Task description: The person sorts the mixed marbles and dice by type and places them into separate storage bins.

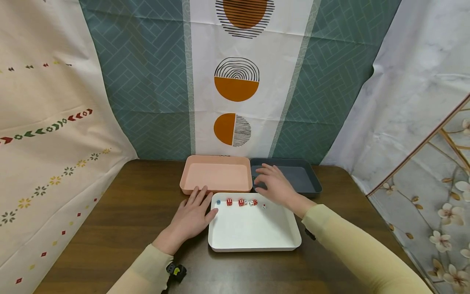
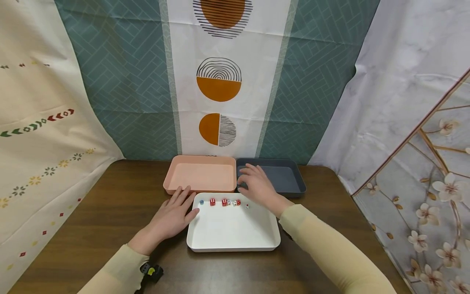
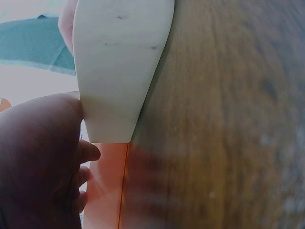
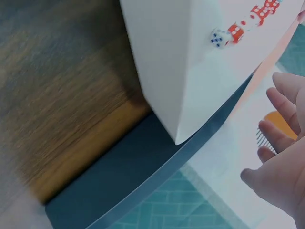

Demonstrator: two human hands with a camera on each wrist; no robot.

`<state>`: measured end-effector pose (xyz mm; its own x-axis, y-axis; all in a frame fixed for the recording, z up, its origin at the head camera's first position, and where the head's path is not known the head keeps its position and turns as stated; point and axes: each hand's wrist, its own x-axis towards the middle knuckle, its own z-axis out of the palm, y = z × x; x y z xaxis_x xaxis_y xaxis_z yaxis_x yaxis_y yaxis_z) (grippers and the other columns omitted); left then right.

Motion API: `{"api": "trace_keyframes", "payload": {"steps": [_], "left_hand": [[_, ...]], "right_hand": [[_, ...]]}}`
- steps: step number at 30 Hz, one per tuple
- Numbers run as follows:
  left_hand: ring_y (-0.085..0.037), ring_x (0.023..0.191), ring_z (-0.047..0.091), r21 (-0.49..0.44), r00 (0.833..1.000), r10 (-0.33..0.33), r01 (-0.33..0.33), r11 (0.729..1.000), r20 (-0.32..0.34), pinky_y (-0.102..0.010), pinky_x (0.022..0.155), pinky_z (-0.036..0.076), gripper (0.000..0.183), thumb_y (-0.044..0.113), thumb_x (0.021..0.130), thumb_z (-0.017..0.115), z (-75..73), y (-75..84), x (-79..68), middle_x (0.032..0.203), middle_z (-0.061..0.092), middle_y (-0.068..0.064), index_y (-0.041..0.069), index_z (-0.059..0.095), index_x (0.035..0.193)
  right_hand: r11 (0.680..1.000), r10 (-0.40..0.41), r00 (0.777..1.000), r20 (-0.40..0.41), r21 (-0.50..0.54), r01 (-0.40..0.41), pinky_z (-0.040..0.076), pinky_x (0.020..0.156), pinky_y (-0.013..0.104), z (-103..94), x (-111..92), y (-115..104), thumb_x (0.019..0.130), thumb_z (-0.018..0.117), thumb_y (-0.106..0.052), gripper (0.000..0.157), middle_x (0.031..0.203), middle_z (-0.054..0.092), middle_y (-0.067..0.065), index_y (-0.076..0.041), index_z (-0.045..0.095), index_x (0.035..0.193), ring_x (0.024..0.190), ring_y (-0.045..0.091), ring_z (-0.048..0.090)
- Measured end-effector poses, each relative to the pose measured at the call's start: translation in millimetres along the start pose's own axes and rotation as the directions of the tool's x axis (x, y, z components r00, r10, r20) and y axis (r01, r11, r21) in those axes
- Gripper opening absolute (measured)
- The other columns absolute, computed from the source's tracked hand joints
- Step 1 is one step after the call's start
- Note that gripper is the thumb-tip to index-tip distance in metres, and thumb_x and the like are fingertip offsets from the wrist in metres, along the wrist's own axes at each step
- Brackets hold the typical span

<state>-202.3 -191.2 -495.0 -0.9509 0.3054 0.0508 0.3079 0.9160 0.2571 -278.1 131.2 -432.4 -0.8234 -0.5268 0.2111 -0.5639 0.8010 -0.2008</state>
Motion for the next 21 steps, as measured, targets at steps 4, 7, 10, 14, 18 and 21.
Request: {"api": "trace_keyframes", "payload": {"steps": [4,7,10,14,18,21], "left_hand": [[-0.04,0.17,0.008,0.002,1.0,-0.003,0.003,1.0,-0.001,-0.073,0.124,0.029,0.075,0.056,0.115,0.048,-0.2,-0.5,0.0,0.184,0.016,-0.014,0.012,0.034,0.174],[-0.039,0.17,0.008,0.0,1.0,-0.004,0.004,1.0,0.001,-0.073,0.124,0.029,0.075,0.056,0.115,0.048,-0.2,-0.7,-0.2,0.184,0.016,-0.013,0.012,0.034,0.174],[-0.039,0.17,0.008,0.001,1.0,-0.006,0.006,1.0,0.005,-0.072,0.124,0.029,0.075,0.057,0.115,0.048,-0.4,-0.8,-0.7,0.184,0.016,-0.013,0.012,0.034,0.175],[-0.039,0.17,0.009,0.0,1.0,-0.005,0.005,1.0,0.0,-0.073,0.124,0.029,0.074,0.055,0.115,0.049,-1.5,-0.2,-1.4,0.184,0.017,-0.014,0.012,0.035,0.174],[-0.039,0.17,0.01,-0.001,1.0,-0.005,0.005,1.0,-0.005,-0.073,0.124,0.029,0.073,0.055,0.116,0.049,-2.4,1.0,-2.0,0.183,0.019,-0.014,0.012,0.037,0.174],[-0.039,0.169,0.01,-0.003,1.0,-0.006,0.006,1.0,-0.005,-0.073,0.124,0.029,0.074,0.055,0.115,0.049,-3.1,1.8,-2.3,0.183,0.019,-0.013,0.012,0.037,0.173]], "right_hand": [[0.999,-0.025,1.0,-0.007,0.02,0.026,0.017,0.133,0.06,0.8,0.3,-8.3,0.101,0.085,-0.02,0.021,0.158,0.06,0.016,-0.012,0.083,0.12,0.162,0.039,0.035],[0.998,-0.052,0.999,-0.015,0.027,0.052,0.017,0.133,0.06,0.9,0.1,-15.8,0.099,0.087,-0.02,0.02,0.157,0.06,0.017,-0.013,0.083,0.118,0.161,0.039,0.036],[0.996,-0.08,0.997,-0.02,0.026,0.08,0.018,0.133,0.059,0.6,0.3,-23.7,0.098,0.088,-0.02,0.019,0.158,0.06,0.017,-0.014,0.083,0.115,0.161,0.039,0.036],[0.992,-0.116,0.993,-0.025,0.045,0.117,0.019,0.133,0.06,-0.2,1.1,-33.5,0.098,0.088,-0.018,0.019,0.157,0.06,0.017,-0.012,0.082,0.115,0.161,0.04,0.037],[0.99,-0.131,0.991,-0.021,0.057,0.132,0.019,0.133,0.061,0.2,3.3,-40.8,0.097,0.088,-0.017,0.021,0.156,0.061,0.018,-0.01,0.082,0.116,0.16,0.043,0.038],[0.989,-0.14,0.99,-0.011,0.052,0.141,0.018,0.133,0.061,2.5,6.4,-44.4,0.097,0.088,-0.017,0.02,0.156,0.061,0.017,-0.012,0.083,0.116,0.16,0.044,0.037]]}}
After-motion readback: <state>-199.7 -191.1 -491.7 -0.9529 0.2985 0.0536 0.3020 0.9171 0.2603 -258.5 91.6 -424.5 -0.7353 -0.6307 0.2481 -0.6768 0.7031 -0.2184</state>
